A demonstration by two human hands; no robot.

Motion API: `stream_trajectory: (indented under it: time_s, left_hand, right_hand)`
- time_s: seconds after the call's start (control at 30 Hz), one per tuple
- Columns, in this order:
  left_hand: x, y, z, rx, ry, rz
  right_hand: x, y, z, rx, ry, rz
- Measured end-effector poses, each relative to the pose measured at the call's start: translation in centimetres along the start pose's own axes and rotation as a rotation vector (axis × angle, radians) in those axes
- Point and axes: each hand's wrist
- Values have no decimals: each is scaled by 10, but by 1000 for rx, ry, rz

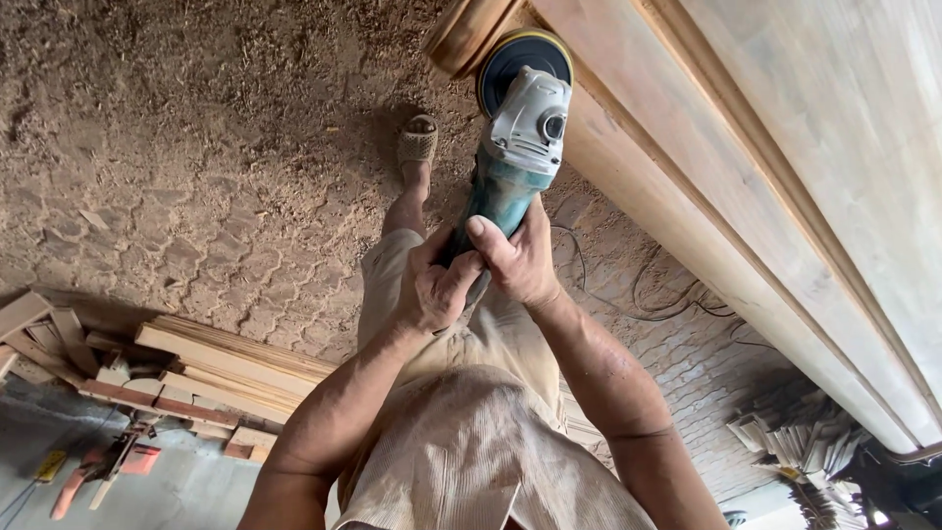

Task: Sanding a large wooden panel using a hand block and then a power sander.

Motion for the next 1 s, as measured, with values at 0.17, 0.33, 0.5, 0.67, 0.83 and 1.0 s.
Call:
stream_trajectory:
  time_s: [0.17,0.33,0.5,0.67,0.83,1.0]
  left_hand:
    - [7,-40,1,-35,-46,-166]
    - [-6,-126,-4,-706,180,-999]
    - [10,-258,-29,339,90,-274]
    - [11,-214,-53,401,207,-309]
    - [29,-146,-65,479,229,-246]
    - [51,-92,-78,423,223,-342]
  right_hand:
    - [8,16,-2,55,-28,-14]
    - [9,18,-9,131,-66,-66]
    - [5,46,-5,432,-169,-102]
    - [13,83,-2,565,-220,-248]
    - [40,72,3,473,-230,-146]
    - [54,18,11,271,-318,-71]
Point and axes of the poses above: each hand's wrist, its own x-axis away from the middle knuckle, its own z-axis out of the back of the hand, y = z × x, and after that the axes turned 13 degrees about -y, right-handed
